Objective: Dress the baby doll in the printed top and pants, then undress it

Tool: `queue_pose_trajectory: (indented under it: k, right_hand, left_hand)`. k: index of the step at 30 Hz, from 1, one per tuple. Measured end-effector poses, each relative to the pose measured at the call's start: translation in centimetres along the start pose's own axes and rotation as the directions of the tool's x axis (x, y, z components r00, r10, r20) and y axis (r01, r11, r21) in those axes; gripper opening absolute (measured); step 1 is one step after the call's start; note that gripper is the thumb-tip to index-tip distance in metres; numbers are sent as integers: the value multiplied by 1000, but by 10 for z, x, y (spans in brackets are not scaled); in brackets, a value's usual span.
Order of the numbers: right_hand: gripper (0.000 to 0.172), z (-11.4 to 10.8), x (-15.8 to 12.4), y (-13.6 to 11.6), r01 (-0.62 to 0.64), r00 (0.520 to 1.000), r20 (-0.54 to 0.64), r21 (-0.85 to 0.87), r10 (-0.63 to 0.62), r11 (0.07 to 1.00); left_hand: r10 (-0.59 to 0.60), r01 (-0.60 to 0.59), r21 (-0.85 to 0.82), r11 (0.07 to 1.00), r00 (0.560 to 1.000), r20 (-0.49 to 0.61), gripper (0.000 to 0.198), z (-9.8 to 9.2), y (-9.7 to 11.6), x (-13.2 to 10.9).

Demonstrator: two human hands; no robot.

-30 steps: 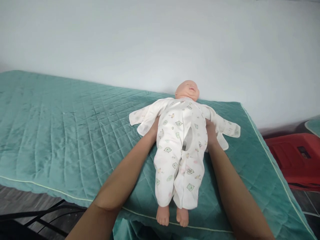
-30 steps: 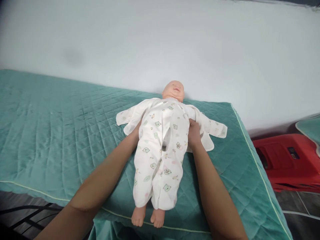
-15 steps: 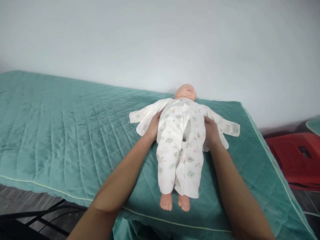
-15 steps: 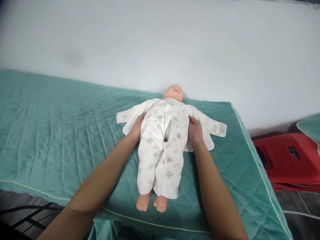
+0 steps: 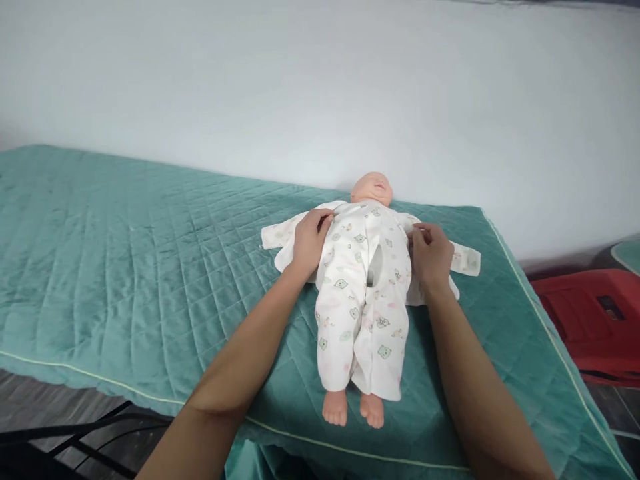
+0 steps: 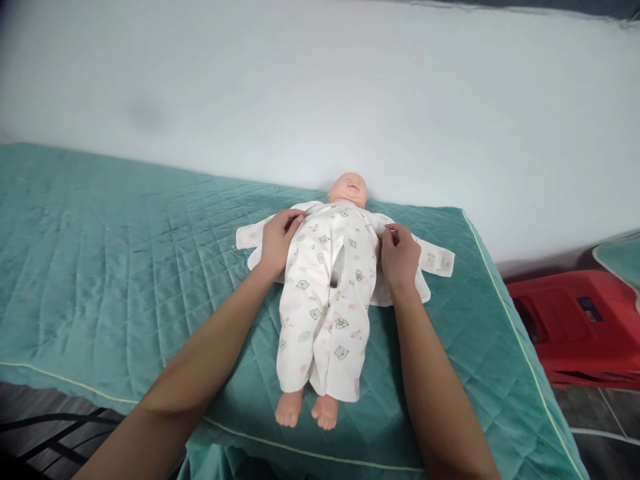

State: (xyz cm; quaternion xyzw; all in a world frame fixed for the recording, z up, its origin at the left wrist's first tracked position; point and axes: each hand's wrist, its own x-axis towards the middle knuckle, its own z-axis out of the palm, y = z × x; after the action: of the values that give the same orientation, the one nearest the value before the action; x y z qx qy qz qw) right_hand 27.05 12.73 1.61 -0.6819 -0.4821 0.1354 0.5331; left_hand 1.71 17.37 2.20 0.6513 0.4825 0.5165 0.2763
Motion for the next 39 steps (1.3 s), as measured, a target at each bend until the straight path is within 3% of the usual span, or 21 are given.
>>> queue_pose_trajectory:
  k: [3, 6, 12, 17, 21, 24, 29, 33, 39]
  right_hand:
    - [26, 9, 14, -7, 196, 980, 42, -23, -195, 980]
    - [21, 21, 30, -8, 284, 949, 138, 20, -284, 958]
    - [23, 24, 48, -2, 209, 896, 381, 90, -227, 974]
    - [27, 12, 50, -6, 217, 813, 543, 52, -210, 975]
    - [29, 9, 52, -7, 216, 767, 604, 77, -218, 973]
    - [30, 11, 53, -6, 204, 799, 571, 36, -188, 978]
    - [29, 23, 56, -5, 230, 903, 397, -131, -161, 964]
    - [30, 35, 61, -5, 255, 941, 279, -204, -194, 945]
    - [23, 42, 63, -1, 215, 948, 262, -113, -180, 970]
  left_hand:
    - [67, -71, 78, 994, 996, 62, 19, 7, 0, 24]
    - [49, -67, 118, 991, 988, 147, 17, 19, -5, 48]
    - [11, -15, 16, 1000, 963, 269, 19, 19, -16, 54]
    - [21, -29, 11, 1000, 897, 442, 22, 4, -10, 51]
    - [24, -52, 38, 998, 852, 523, 26, -1, -5, 53]
    - [0, -32, 58, 998, 878, 479, 25, 3, -6, 53]
    - [-69, 29, 146, 989, 958, 278, 23, 17, -14, 56]
    - [-95, 54, 257, 965, 984, 149, 22, 26, -16, 61]
    - [-123, 70, 261, 963, 974, 191, 16, 28, -17, 63]
